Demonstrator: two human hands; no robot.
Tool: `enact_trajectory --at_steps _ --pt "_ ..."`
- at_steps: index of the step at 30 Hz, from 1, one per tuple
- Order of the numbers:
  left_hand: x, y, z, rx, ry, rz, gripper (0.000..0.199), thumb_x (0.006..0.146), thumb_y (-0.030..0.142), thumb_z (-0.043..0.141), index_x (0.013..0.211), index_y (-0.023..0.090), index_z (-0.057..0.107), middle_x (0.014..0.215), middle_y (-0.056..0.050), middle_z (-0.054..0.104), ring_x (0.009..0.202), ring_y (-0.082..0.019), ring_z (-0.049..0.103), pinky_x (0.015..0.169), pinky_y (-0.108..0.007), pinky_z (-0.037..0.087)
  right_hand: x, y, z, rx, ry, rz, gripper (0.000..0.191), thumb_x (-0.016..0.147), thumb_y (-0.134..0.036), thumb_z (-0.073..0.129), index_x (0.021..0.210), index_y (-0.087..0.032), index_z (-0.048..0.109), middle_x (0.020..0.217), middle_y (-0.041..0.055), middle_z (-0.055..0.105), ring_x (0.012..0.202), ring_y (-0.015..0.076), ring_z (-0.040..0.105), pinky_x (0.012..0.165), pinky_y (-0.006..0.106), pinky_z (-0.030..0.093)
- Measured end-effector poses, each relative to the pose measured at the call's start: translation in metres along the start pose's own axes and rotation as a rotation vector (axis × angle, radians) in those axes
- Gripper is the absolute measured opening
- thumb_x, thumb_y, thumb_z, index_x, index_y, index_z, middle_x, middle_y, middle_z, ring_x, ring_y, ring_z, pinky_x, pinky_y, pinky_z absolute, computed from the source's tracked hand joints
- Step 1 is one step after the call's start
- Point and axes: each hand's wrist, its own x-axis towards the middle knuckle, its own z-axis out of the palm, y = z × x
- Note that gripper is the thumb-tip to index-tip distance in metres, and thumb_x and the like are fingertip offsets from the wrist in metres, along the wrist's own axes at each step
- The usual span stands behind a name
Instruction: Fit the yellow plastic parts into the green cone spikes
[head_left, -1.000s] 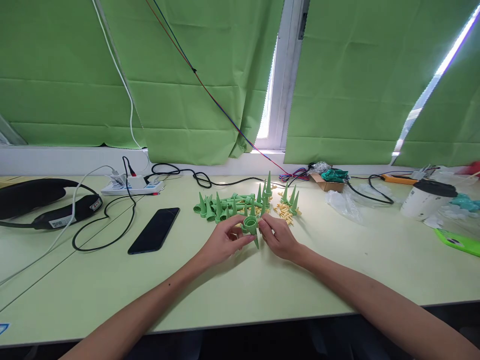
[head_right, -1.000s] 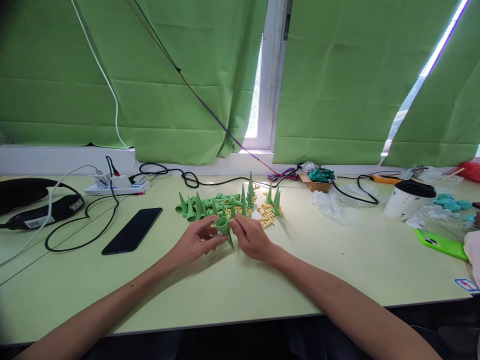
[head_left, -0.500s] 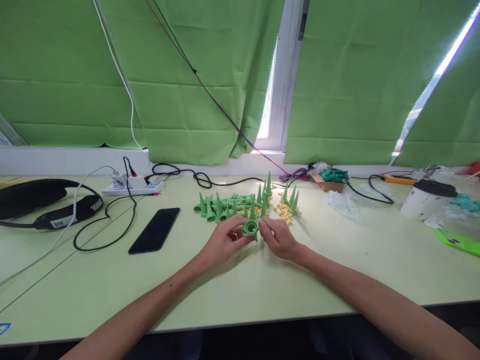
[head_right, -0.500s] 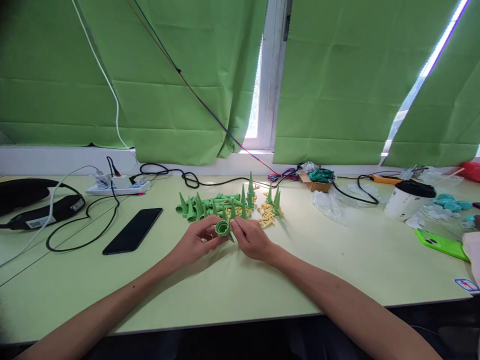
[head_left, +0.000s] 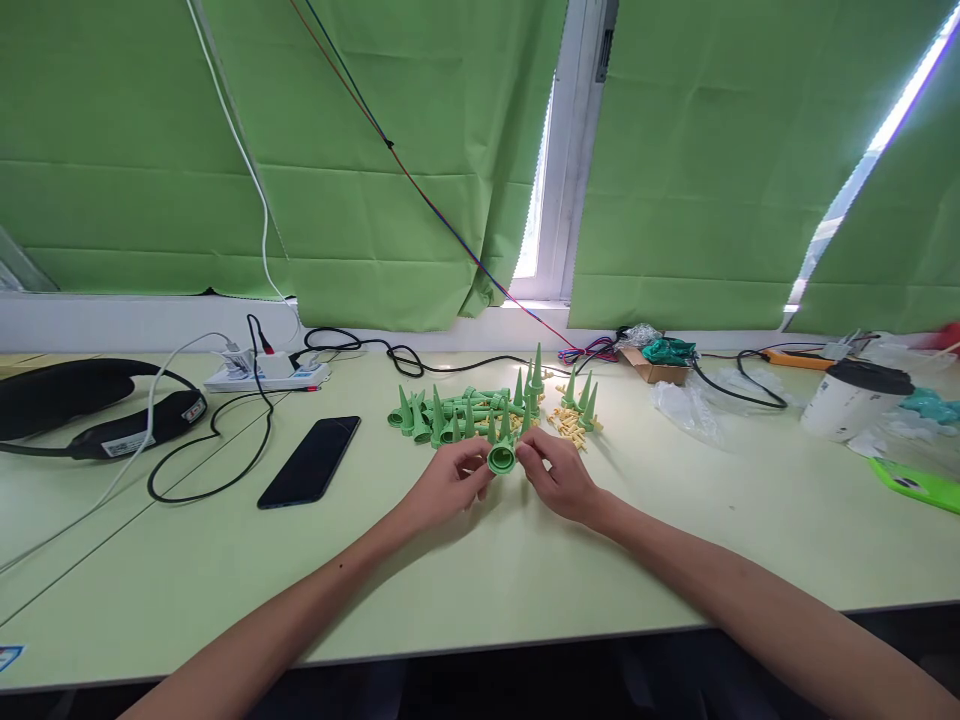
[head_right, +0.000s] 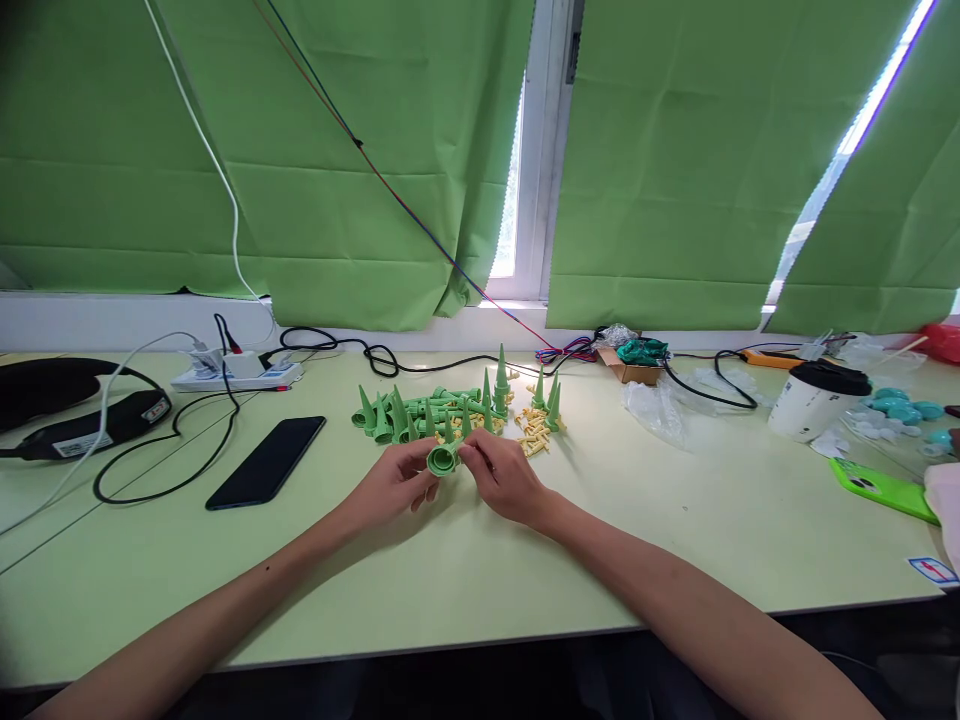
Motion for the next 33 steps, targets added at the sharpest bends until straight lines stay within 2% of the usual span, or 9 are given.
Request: enact_trajectory --at_steps 3,6,13,27,33 --pt "0.0009 -0.0004 -0.0021 -0.057 -0.057 -0.018 0.033 0.088 0.047 0.060 0.085 0.015 0.062 0.058 0.002 0.054 0.046 -0.009 0.047 0.043 -0.021 0.039 0.0002 0.0001 0.0000 0.029 0.005 -0.014 0.031 0.103 -0.037 0.037 0.079 -0.022 0.048 0.059 -0.0035 0.048 0.050 0.0118 0.042 0.053 0.025 0.035" --pt "0.0016 -0.0006 -0.0037 -0.126 -0.100 -0.014 0.037 0.090 0.051 0.058 0.090 0.014 0.064 0.061 0.000 0.055 0.049 -0.011 0.052 0.043 -0.022 0.042 0.0007 -0.0006 0.0000 0.048 0.009 -0.026 0.029 0.103 -0.036 0.038 0.082 -0.021 0.050 0.058 -0.0041 0.049 0.049 0.0114 0.042 0.053 0.024 0.035" --pt "0.0016 0.0007 -0.0027 -0.237 -0.082 -0.031 0.043 0.094 0.056 0.049 0.079 0.015 0.055 0.063 -0.001 0.053 0.055 -0.013 0.056 0.042 -0.021 0.043 0.0012 -0.0002 0.0003 0.037 0.005 -0.029 0.025 0.102 -0.033 0.040 0.083 -0.021 0.051 0.057 -0.0049 0.047 0.048 0.0113 0.041 0.053 0.024 0.035" --pt "0.0017 -0.0022 -0.0053 -0.203 -0.113 -0.023 0.048 0.093 0.059 0.049 0.083 0.013 0.059 0.060 -0.001 0.056 0.045 -0.009 0.049 0.042 -0.021 0.041 0.0017 0.0000 -0.0006 0.048 -0.019 -0.029 0.024 0.102 -0.031 0.040 0.083 -0.021 0.050 0.058 -0.0054 0.045 0.049 0.0109 0.040 0.053 0.024 0.035" --pt "0.0020 -0.0031 -0.0071 -0.180 -0.100 -0.029 0.042 0.092 0.056 0.053 0.085 0.015 0.058 0.059 0.001 0.057 0.043 -0.009 0.050 0.043 -0.021 0.040 0.0003 0.0023 0.0001 0.031 -0.029 -0.038 0.024 0.102 -0.031 0.039 0.082 -0.021 0.049 0.061 -0.0045 0.045 0.052 0.0114 0.040 0.054 0.024 0.034"
